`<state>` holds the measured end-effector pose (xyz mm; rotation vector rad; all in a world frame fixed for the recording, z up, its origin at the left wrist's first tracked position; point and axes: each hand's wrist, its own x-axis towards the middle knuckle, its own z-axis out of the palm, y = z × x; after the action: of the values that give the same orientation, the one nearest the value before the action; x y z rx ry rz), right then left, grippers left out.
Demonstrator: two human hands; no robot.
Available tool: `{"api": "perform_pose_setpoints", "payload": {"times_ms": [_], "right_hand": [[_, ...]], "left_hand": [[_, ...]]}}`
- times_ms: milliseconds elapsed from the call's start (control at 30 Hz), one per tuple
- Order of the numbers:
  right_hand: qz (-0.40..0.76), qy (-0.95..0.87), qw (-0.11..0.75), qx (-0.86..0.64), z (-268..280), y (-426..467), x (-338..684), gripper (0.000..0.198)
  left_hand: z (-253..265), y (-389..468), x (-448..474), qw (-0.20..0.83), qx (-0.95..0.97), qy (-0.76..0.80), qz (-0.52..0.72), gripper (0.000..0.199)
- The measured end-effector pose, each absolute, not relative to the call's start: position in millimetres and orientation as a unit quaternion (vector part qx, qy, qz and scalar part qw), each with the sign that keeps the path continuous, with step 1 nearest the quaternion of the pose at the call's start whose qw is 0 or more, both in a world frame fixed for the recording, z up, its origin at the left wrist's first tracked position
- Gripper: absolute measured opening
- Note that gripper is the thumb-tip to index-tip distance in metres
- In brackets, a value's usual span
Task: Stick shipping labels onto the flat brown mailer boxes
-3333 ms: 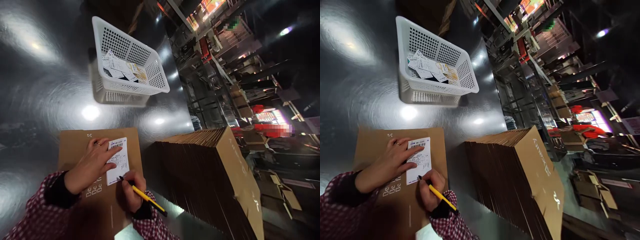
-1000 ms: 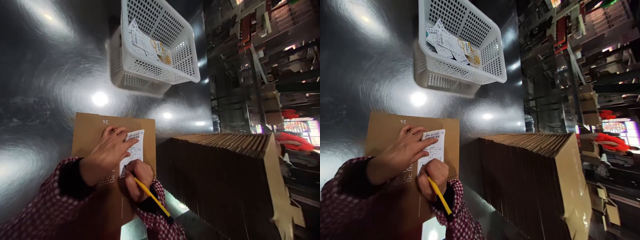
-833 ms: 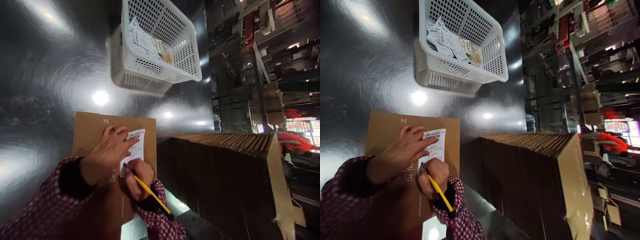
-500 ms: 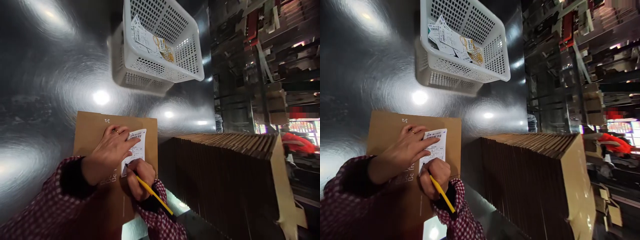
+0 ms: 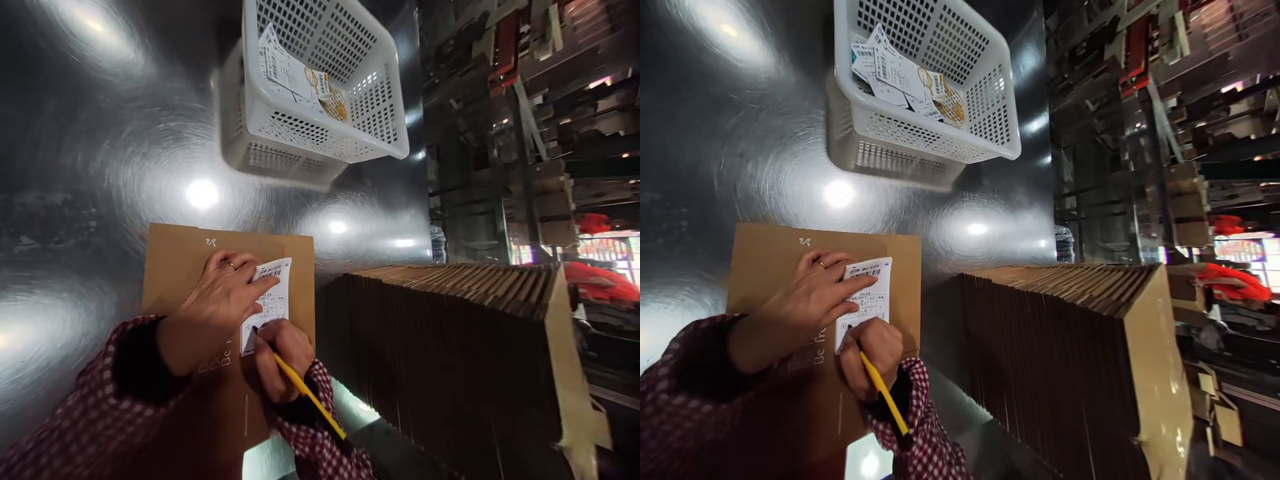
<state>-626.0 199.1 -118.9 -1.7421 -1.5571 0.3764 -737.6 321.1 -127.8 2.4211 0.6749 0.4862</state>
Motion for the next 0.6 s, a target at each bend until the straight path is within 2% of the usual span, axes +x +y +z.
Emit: {"api": "perform_pose_setpoints", "payload": {"times_ms": [233,600], "right_hand": [[0.148,-0.61,0.364,-0.688,-117.4,199.2,-624.7,0.013],[0.151,-0.612,0.406,-0.662,-121.3,200.2,-625.1,0.012]], "left_hand": [[-128.2,321.4,-738.3,0.297,0.902,0.254,0.184,0.034],[-125.7,320.8,-736.5,0.277,0.905,0.267,0.181,0.035]]}}
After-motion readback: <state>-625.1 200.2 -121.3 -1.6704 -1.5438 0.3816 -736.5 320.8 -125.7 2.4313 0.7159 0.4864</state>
